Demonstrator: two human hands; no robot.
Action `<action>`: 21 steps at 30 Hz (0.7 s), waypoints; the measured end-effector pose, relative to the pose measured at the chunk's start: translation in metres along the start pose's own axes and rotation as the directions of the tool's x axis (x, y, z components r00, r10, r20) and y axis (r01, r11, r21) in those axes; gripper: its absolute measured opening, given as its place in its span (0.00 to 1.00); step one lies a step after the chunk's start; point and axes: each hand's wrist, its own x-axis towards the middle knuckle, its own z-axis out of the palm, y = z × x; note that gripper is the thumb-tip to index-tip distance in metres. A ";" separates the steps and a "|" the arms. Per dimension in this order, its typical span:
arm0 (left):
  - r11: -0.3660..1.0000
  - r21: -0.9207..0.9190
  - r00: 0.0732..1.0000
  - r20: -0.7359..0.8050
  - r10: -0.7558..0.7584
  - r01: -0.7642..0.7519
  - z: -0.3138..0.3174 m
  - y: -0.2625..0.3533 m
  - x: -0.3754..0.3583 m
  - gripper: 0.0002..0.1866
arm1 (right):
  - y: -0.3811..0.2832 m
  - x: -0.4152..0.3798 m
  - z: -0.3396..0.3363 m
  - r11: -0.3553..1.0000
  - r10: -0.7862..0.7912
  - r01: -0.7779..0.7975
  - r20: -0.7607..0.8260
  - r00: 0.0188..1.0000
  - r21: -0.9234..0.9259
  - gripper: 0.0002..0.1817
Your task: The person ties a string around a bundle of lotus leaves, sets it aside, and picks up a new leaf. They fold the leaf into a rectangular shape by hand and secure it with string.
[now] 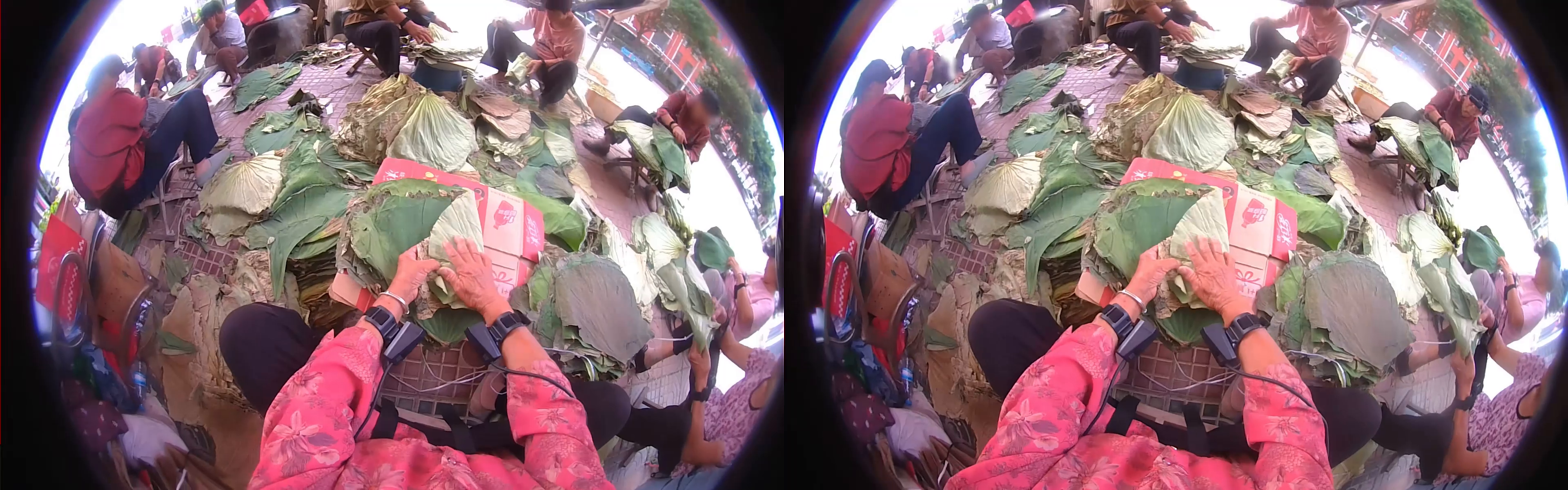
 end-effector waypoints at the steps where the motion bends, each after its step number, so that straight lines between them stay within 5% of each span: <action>1: 1.000 0.020 1.000 -0.016 0.019 -0.019 -0.003 -0.005 0.001 0.22 | -0.002 0.000 0.014 0.999 0.039 -0.038 0.069 0.997 -0.011 0.30; 7: 0.781 0.580 0.901 -0.171 0.398 -0.234 0.004 0.002 -0.026 0.24 | -0.005 -0.003 0.025 0.996 0.058 -0.055 0.043 0.997 -0.073 0.32; 12: 0.401 0.899 0.564 -0.242 0.790 -0.176 -0.029 0.038 -0.075 0.30 | -0.007 -0.005 0.025 0.995 0.062 -0.059 0.041 0.997 -0.078 0.36; 16: 0.785 0.611 0.486 -0.719 0.497 0.103 -0.067 0.017 -0.083 0.34 | -0.007 -0.005 0.024 0.996 0.064 -0.062 0.038 0.997 -0.069 0.37; 19: 0.848 0.511 0.636 -0.703 0.318 0.142 -0.077 0.019 -0.080 0.36 | -0.007 -0.006 0.025 0.996 0.063 -0.062 0.024 0.998 -0.068 0.37; 21: 0.756 0.592 0.708 -0.658 0.255 0.278 -0.072 0.033 -0.074 0.36 | -0.006 -0.007 0.024 0.996 0.070 -0.069 0.026 0.997 -0.062 0.37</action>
